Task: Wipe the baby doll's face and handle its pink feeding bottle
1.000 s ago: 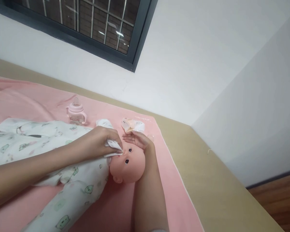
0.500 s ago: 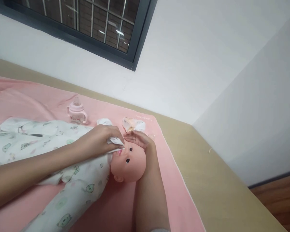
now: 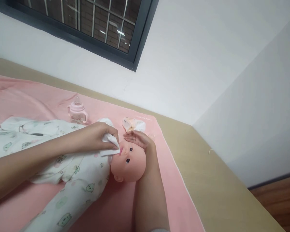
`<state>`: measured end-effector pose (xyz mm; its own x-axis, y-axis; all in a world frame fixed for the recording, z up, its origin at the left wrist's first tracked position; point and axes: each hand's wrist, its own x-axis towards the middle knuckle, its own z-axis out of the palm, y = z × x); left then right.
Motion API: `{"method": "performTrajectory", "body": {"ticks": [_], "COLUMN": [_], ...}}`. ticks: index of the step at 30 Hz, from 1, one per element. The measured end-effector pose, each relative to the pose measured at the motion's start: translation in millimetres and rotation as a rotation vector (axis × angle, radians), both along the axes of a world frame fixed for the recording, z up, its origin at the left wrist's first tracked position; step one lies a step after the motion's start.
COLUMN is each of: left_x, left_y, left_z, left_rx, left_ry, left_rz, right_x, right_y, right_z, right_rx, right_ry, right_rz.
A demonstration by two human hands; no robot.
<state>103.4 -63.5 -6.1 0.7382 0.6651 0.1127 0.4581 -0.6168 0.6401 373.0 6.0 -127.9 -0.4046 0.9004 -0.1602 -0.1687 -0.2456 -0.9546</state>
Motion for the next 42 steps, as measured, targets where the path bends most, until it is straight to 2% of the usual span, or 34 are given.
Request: {"method": "performTrajectory", "body": {"ticks": [3, 8, 17, 24, 33, 42], "left_x": [2, 5, 0, 4, 12, 13], "left_y": [-4, -9, 0, -4, -1, -2], "left_z": [0.4, 0.4, -5.6, -3.1, -15.1, -17.3], "left_rx": [-0.033, 0.016, 0.076, 0.207, 0.261, 0.296], "left_ry": [0.029, 0.056, 0.096, 0.059, -0.007, -0.070], "left_rz": [-0.009, -0.005, 0.007, 0.037, 0.114, 0.132], "right_x": [0, 0, -1, -1, -3, -2], "right_y": [0, 0, 0, -1, -2, -1], "right_z": [-0.1, 0.0, 0.3, -0.6, 0.9, -0.3], "right_rx": [-0.002, -0.010, -0.036, -0.075, -0.078, -0.057], "right_ry": [0.002, 0.000, 0.028, 0.034, 0.017, 0.008], "right_rz": [-0.004, -0.009, -0.016, -0.001, -0.017, -0.028]}}
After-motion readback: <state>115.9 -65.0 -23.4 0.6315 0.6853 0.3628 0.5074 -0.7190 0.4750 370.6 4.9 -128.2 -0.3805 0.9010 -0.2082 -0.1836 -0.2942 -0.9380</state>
